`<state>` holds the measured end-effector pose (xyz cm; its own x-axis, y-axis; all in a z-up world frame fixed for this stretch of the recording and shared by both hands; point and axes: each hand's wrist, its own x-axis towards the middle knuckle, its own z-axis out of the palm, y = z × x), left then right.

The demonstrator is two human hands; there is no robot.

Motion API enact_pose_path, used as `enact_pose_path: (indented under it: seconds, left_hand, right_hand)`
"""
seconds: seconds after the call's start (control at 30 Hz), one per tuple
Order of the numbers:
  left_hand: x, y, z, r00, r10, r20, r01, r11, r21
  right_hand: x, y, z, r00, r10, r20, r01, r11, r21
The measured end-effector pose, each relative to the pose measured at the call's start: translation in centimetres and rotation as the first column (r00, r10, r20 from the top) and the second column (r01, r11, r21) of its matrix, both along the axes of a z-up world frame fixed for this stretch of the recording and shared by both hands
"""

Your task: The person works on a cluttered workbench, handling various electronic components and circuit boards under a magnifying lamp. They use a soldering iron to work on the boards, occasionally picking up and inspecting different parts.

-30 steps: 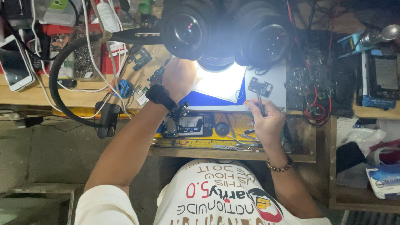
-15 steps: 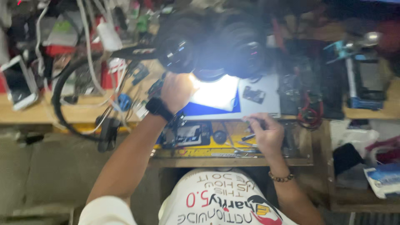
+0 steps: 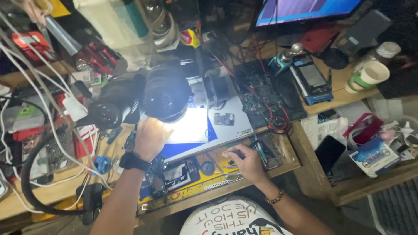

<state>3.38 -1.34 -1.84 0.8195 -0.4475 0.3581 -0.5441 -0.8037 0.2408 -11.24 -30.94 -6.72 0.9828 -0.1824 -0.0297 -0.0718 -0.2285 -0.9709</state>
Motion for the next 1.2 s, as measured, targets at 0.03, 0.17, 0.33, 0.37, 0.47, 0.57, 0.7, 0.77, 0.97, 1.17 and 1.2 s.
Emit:
enact_pose_path:
  seconds: [0.03, 0.17, 0.33, 0.37, 0.47, 0.57, 0.7, 0.77, 0.97, 1.17, 1.2]
  left_hand:
    - [0.0, 0.0, -0.2, 0.999, 0.020, -0.027, -0.020, 0.999, 0.025]
    - [0.6, 0.2, -1.2, 0.996, 0.051, -0.071, -0.047, 0.997, 0.054]
    - [0.6, 0.6, -2.1, 0.995, 0.063, -0.076, -0.058, 0.996, 0.061]
    - [0.5, 0.6, -2.2, 0.994, 0.074, -0.085, -0.072, 0.997, 0.032]
    - [0.4, 0.5, -2.2, 0.993, 0.073, -0.088, -0.078, 0.995, -0.056]
    - [0.5, 0.3, -2.0, 0.992, 0.078, -0.098, -0.084, 0.995, -0.055]
    - [0.5, 0.0, -1.5, 0.987, 0.099, -0.125, -0.108, 0.992, -0.065]
    - [0.4, -0.1, -1.2, 0.969, 0.138, -0.207, -0.150, 0.988, -0.044]
    - [0.4, -0.1, -1.0, 0.979, 0.137, -0.153, -0.152, 0.984, -0.093]
    - [0.5, -0.1, -1.8, 0.990, 0.109, -0.090, -0.116, 0.990, -0.076]
    - [0.5, -0.1, -1.9, 0.991, 0.108, -0.079, -0.114, 0.990, -0.081]
  right_hand:
    - [-0.2, 0.0, 0.0, 1.000, 0.004, -0.004, -0.004, 1.000, -0.010]
    - [-0.2, -0.5, 0.0, 0.988, 0.056, 0.142, -0.035, 0.989, -0.144]
    - [-0.2, -0.5, 0.2, 0.992, 0.056, 0.110, -0.032, 0.976, -0.215]
    - [-0.2, -0.6, 0.3, 0.990, 0.063, 0.123, -0.035, 0.974, -0.222]
    - [-0.3, -0.5, 0.9, 0.989, 0.074, 0.131, -0.041, 0.971, -0.235]
    - [-0.3, -0.4, 1.4, 0.993, 0.072, 0.096, -0.048, 0.972, -0.230]
    - [-0.4, -0.5, 1.6, 0.993, 0.071, 0.098, -0.048, 0.975, -0.217]
    - [-0.5, -0.5, 1.6, 0.992, 0.070, 0.104, -0.047, 0.977, -0.207]
    - [-0.5, -0.5, 1.3, 0.989, 0.067, 0.130, -0.035, 0.971, -0.237]
    - [-0.5, -0.6, 1.2, 0.987, 0.069, 0.142, -0.032, 0.968, -0.249]
    - [-0.6, -0.6, 1.2, 0.985, 0.072, 0.158, -0.030, 0.968, -0.249]
